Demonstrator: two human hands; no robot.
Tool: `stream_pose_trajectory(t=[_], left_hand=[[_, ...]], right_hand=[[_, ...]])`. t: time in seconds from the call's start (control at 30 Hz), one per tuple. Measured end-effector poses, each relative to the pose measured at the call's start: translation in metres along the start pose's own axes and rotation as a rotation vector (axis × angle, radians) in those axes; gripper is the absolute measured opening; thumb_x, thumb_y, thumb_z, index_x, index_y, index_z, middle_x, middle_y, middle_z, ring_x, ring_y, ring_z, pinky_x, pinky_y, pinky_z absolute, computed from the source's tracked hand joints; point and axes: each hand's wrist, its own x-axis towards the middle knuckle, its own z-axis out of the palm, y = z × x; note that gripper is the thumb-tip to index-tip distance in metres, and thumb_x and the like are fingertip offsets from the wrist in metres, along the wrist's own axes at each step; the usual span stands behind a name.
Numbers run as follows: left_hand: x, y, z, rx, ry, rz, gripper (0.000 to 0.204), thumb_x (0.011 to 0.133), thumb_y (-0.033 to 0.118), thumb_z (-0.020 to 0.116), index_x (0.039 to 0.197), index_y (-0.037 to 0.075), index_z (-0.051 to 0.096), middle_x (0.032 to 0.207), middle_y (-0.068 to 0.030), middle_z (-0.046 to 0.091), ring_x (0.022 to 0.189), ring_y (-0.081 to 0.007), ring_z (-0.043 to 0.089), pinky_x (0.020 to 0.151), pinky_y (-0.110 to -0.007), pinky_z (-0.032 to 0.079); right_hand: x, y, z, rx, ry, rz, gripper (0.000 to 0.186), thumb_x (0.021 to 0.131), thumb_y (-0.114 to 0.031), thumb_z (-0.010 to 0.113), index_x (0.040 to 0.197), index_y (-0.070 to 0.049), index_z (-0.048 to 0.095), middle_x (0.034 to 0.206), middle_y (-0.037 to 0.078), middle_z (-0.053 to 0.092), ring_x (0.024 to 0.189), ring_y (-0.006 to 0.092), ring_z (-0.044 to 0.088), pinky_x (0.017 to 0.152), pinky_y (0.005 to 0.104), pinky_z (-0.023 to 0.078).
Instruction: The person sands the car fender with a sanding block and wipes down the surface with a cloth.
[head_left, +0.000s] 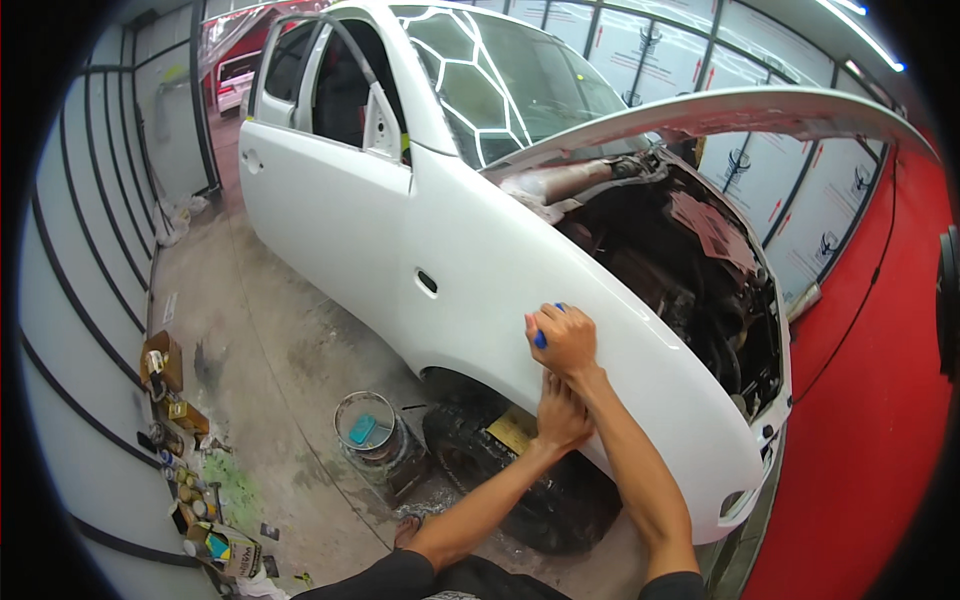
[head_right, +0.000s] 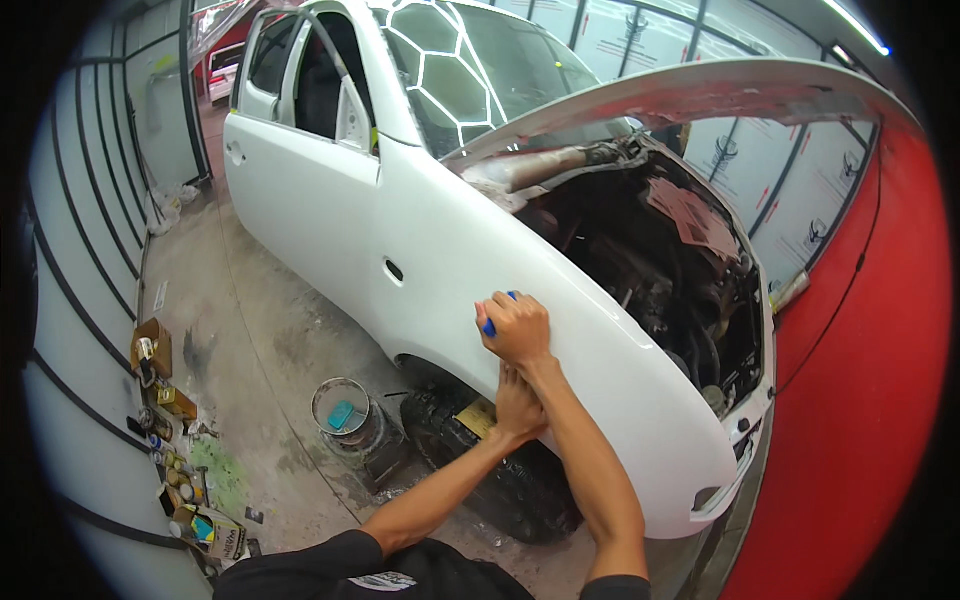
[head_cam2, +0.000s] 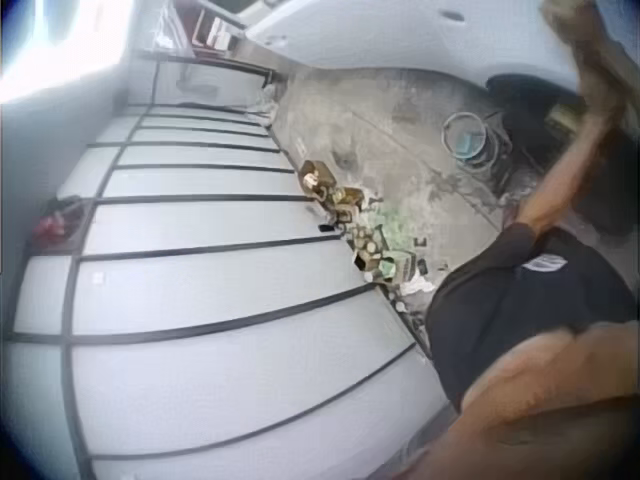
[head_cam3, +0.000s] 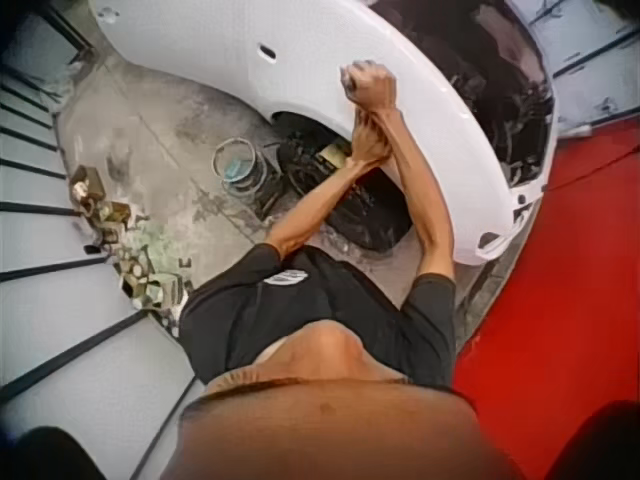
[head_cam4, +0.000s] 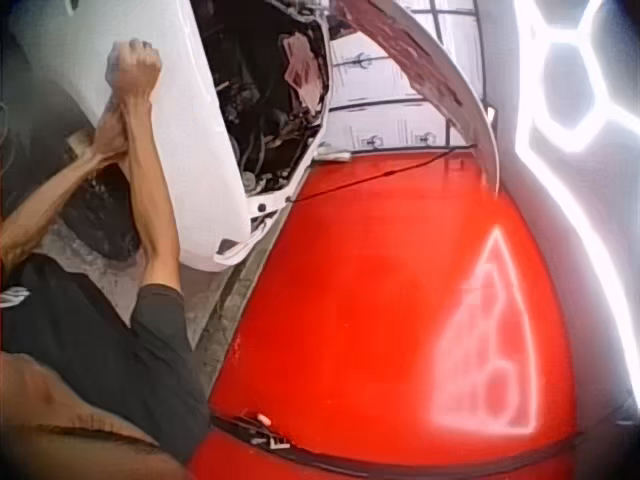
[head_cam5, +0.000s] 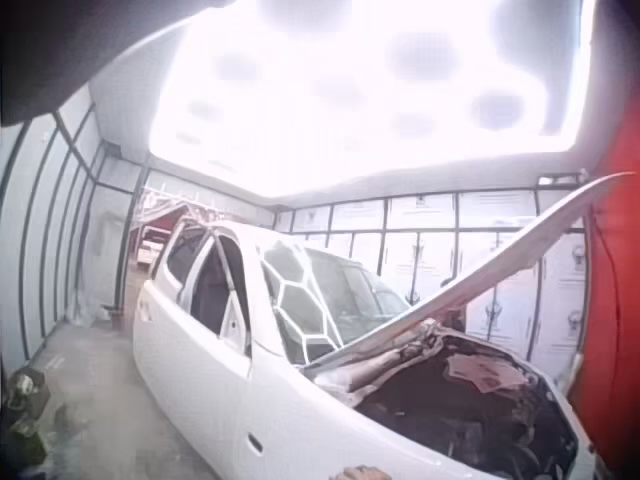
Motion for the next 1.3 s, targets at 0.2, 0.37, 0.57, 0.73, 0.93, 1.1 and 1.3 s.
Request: stream_pose_trajectory(t=[0.2, 0.37, 0.57, 0.73, 0.93, 1.1, 1.3], left_hand=[[0.065, -0.159, -0.040, -0.062, 0.120, -0.829, 0.078, 0.109, 0.040, 0.041, 0.162, -0.009, 0.010, 0.169, -0.0309, 0.011, 0.158, -0.0448, 0.009, 0.128, -0.055, 0.008], [-0.009, -0.012, -0.030, -0.206, -0.245, -0.321, 0.090, 0.102, 0.048, 0.051, 0.162, -0.008, 0.015, 0.168, -0.0300, 0.019, 0.157, -0.0478, 0.017, 0.128, -0.055, 0.012], [-0.023, -0.235, -0.043, -0.171, 0.214, -1.161, 0.086, 0.106, 0.053, 0.042, 0.163, -0.006, 0.015, 0.171, -0.0260, 0.012, 0.160, -0.0407, 0.010, 0.129, -0.050, 0.006], [-0.044, -0.126, -0.004, -0.282, 0.125, -0.897, 0.088, 0.106, 0.053, 0.038, 0.163, -0.006, 0.006, 0.171, -0.0280, 0.008, 0.159, -0.0431, 0.008, 0.129, -0.052, 0.003], [-0.100, -0.273, 0.006, -0.399, 0.371, -1.641, 0.091, 0.106, 0.058, 0.039, 0.162, -0.008, 0.011, 0.171, -0.0271, 0.011, 0.160, -0.0373, 0.007, 0.129, -0.045, 0.009], [-0.201, -0.394, 0.069, -0.742, 0.504, -1.940, 0.078, 0.107, 0.054, 0.039, 0.161, 0.000, 0.023, 0.166, -0.0200, 0.029, 0.153, -0.0348, 0.028, 0.126, -0.045, 0.023], [-0.248, -0.457, 0.045, -1.144, 0.677, -2.072, 0.053, 0.108, 0.036, 0.040, 0.147, 0.002, 0.047, 0.151, -0.0196, 0.052, 0.132, -0.0347, 0.056, 0.106, -0.048, 0.049]], right_hand=[[0.012, 0.014, -0.067, -0.121, 0.057, 0.055, 0.015, 0.082, -0.018, 0.081, 0.079, -0.011, 0.068, 0.094, 0.009, 0.065, 0.087, 0.0309, 0.061, 0.072, 0.0433, 0.048], [0.030, 0.069, -0.087, -0.200, -0.019, 0.135, 0.014, 0.083, -0.020, 0.080, 0.083, -0.010, 0.069, 0.092, 0.009, 0.062, 0.088, 0.0327, 0.060, 0.076, 0.0436, 0.048], [0.058, 0.050, -0.068, 0.059, -0.076, 0.076, 0.020, 0.082, -0.016, 0.078, 0.086, -0.004, 0.063, 0.085, 0.014, 0.059, 0.079, 0.0365, 0.062, 0.072, 0.0433, 0.050], [0.045, 0.083, -0.084, -0.047, -0.162, 0.143, 0.017, 0.082, -0.011, 0.074, 0.086, -0.001, 0.060, 0.084, 0.018, 0.057, 0.078, 0.0393, 0.061, 0.070, 0.0424, 0.049], [0.043, 0.069, -0.081, -0.137, -0.223, 0.167, 0.016, 0.084, -0.007, 0.069, 0.093, 0.001, 0.059, 0.091, 0.022, 0.058, 0.083, 0.0410, 0.060, 0.073, 0.0464, 0.048], [0.036, 0.073, -0.093, -0.259, -0.242, 0.179, 0.017, 0.085, -0.012, 0.064, 0.088, 0.000, 0.053, 0.089, 0.022, 0.056, 0.080, 0.0412, 0.058, 0.071, 0.0472, 0.047], [0.034, 0.076, -0.091, -0.174, -0.274, 0.173, 0.014, 0.086, -0.012, 0.060, 0.089, 0.001, 0.053, 0.084, 0.019, 0.052, 0.073, 0.0341, 0.055, 0.065, 0.0433, 0.043]])
